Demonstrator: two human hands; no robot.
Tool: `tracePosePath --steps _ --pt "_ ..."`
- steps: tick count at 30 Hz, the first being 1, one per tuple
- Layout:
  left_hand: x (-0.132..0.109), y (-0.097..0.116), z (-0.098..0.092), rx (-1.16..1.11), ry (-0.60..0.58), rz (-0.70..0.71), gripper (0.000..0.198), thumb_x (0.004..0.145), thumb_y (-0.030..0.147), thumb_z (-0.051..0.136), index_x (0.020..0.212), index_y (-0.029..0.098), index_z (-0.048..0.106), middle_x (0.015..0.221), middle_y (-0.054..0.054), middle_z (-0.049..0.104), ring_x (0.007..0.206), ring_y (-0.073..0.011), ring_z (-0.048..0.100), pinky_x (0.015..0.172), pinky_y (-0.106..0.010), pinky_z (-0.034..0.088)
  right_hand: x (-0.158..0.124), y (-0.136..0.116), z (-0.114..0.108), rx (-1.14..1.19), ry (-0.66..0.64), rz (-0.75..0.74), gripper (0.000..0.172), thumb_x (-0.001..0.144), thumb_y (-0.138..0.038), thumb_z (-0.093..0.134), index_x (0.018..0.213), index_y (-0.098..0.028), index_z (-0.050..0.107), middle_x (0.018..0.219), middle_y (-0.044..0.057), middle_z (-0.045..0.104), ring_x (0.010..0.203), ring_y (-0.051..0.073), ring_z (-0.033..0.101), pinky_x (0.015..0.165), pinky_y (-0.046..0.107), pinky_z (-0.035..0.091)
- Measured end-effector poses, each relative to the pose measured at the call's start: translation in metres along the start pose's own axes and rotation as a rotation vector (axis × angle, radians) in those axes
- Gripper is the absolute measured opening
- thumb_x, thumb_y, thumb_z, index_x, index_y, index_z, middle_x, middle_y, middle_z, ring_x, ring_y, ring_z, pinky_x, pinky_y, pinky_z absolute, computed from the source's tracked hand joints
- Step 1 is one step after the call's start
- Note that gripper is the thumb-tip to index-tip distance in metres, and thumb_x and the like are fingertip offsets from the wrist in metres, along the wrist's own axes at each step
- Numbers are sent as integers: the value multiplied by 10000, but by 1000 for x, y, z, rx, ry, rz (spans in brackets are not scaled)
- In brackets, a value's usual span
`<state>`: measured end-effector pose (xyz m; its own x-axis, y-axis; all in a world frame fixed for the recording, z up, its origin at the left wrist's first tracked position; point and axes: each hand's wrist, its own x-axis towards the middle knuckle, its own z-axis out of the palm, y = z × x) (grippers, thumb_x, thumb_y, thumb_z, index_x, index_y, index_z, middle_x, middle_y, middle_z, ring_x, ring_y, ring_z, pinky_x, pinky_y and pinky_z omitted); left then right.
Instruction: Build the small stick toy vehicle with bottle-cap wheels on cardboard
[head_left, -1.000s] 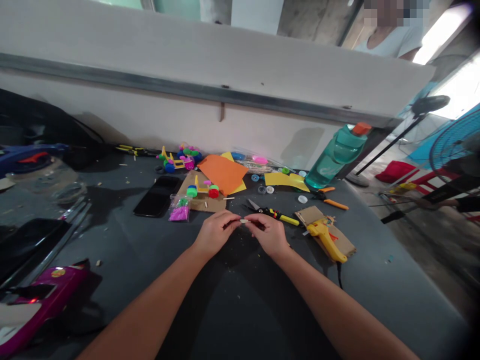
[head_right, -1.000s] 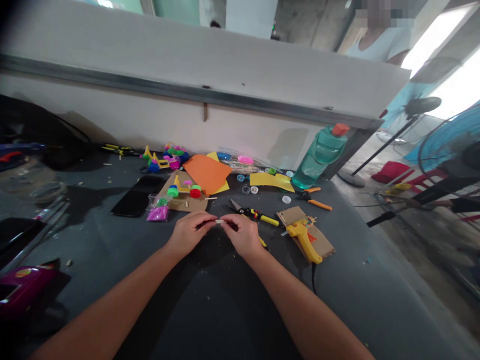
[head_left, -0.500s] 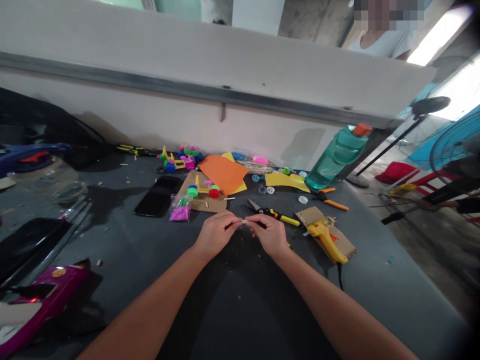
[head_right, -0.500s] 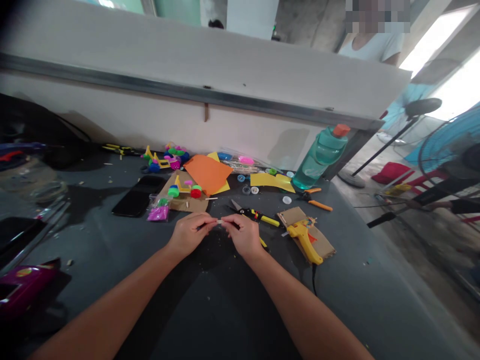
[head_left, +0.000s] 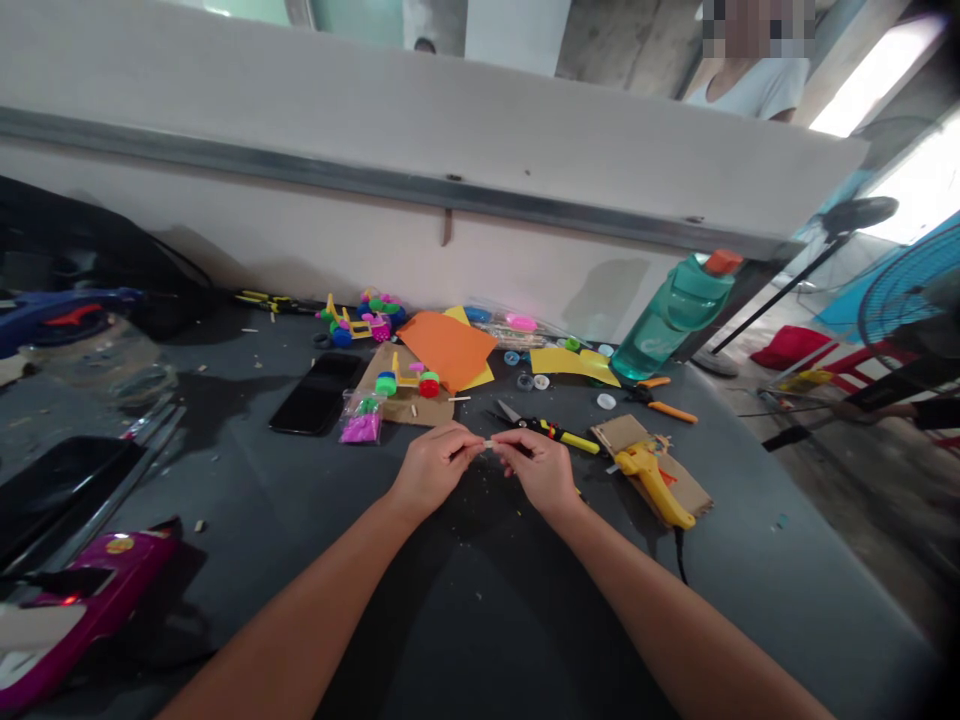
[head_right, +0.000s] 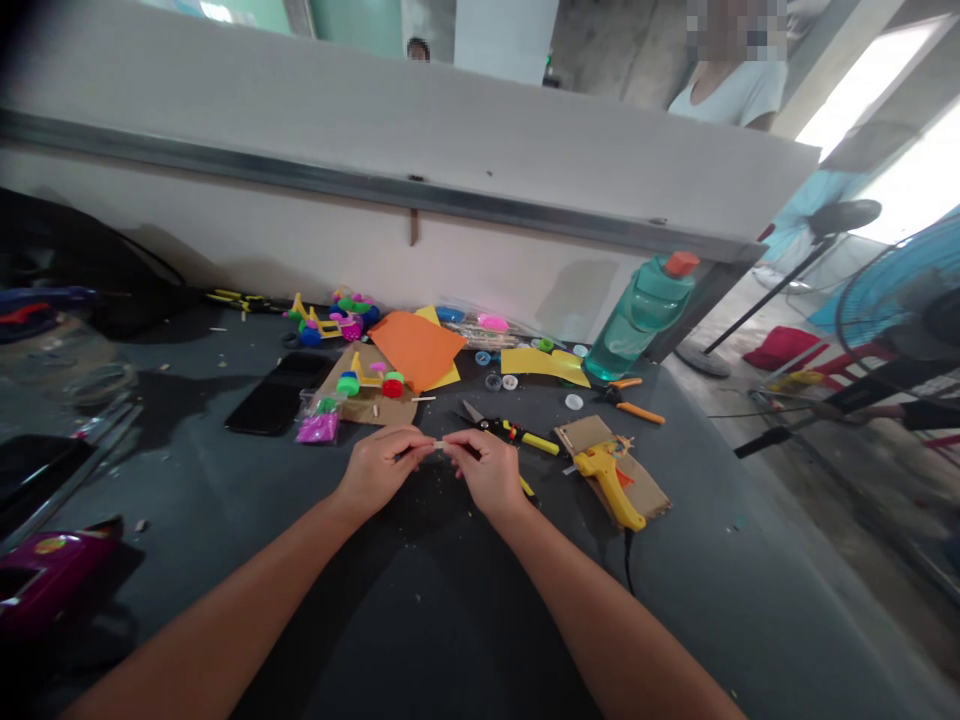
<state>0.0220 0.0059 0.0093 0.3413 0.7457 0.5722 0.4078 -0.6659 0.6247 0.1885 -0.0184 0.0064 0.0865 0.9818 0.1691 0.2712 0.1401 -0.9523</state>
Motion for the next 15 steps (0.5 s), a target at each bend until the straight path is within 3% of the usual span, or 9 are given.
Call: tracePosePath --steps 7,15 --pt "0 -2 0 -26 16 -64 155 808 261 572 927 206 656 860 -31 658 774 -141 615 695 -255 495 1 0 -3 -48 29 -11 158 732 -329 624 821 -219 696 685 13 660 570 146 586 488 240 473" --pt "0 -1 1 -24 -14 -33 118 814 250 561 866 205 656 825 -28 655 766 -138 603 687 -254 485 -1 4 -3 -107 19 -97 171 751 -339 613 857 -245 709 812 33 688 662 169 616 513 250 487"
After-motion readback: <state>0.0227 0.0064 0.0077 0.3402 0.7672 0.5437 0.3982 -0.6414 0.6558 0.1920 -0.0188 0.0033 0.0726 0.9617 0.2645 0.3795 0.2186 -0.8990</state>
